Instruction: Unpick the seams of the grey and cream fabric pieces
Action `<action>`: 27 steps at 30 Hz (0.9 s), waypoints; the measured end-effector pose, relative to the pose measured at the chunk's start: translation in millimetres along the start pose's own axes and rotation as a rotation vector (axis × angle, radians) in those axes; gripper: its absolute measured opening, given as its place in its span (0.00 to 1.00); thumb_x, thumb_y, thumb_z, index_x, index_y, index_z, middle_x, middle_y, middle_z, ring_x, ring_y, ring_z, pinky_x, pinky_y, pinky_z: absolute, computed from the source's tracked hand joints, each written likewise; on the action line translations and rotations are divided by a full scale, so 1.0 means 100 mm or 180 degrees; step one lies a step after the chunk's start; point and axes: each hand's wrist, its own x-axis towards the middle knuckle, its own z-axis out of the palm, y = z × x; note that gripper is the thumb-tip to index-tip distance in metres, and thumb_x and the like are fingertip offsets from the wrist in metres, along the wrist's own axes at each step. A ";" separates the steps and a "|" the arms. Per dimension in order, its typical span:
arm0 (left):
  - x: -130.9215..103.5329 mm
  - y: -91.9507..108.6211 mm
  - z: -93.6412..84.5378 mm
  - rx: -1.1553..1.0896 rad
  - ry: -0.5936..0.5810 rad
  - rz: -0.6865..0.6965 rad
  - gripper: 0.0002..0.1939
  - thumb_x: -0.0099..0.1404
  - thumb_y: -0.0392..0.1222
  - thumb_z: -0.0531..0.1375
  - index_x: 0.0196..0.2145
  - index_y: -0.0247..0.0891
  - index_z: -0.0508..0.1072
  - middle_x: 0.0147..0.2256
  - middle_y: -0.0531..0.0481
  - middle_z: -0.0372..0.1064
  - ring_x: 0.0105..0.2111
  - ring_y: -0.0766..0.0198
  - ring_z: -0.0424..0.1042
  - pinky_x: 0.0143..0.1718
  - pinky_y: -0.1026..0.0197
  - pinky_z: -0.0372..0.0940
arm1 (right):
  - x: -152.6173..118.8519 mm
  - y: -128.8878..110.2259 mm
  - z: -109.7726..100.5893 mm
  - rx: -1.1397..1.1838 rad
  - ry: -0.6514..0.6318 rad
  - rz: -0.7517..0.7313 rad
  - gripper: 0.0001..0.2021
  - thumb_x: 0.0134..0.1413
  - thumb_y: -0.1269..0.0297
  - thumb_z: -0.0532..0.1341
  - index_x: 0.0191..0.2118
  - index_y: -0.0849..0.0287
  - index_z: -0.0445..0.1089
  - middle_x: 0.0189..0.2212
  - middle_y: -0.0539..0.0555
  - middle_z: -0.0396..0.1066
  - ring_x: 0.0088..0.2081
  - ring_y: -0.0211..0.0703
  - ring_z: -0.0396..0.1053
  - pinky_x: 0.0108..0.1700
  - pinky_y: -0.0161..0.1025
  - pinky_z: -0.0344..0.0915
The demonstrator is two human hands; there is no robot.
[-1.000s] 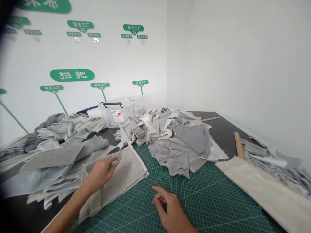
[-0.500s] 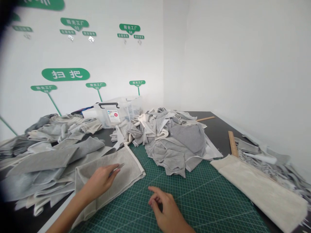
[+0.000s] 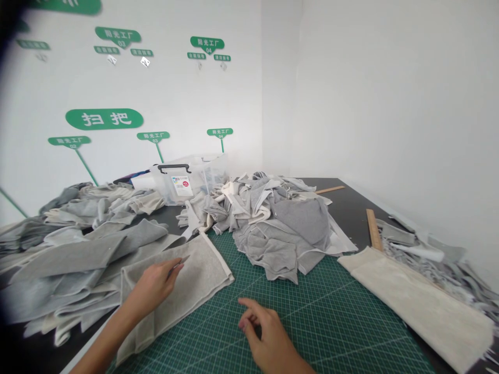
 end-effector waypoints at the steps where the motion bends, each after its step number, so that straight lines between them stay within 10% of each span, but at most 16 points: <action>1: 0.01 -0.01 0.00 -0.0006 0.0048 -0.0019 0.22 0.72 0.48 0.46 0.49 0.33 0.72 0.44 0.39 0.75 0.43 0.50 0.74 0.44 0.53 0.66 | 0.00 0.00 0.00 0.0003 -0.0013 0.0010 0.18 0.63 0.60 0.53 0.54 0.60 0.66 0.33 0.54 0.75 0.35 0.41 0.72 0.43 0.38 0.67; 27: -0.06 0.05 0.02 0.0045 -0.0175 -0.0003 0.23 0.72 0.50 0.45 0.51 0.34 0.71 0.44 0.40 0.74 0.42 0.51 0.74 0.43 0.54 0.66 | -0.02 0.01 0.00 -0.0122 0.0023 0.0092 0.17 0.62 0.60 0.53 0.54 0.57 0.66 0.34 0.53 0.75 0.36 0.41 0.72 0.44 0.38 0.66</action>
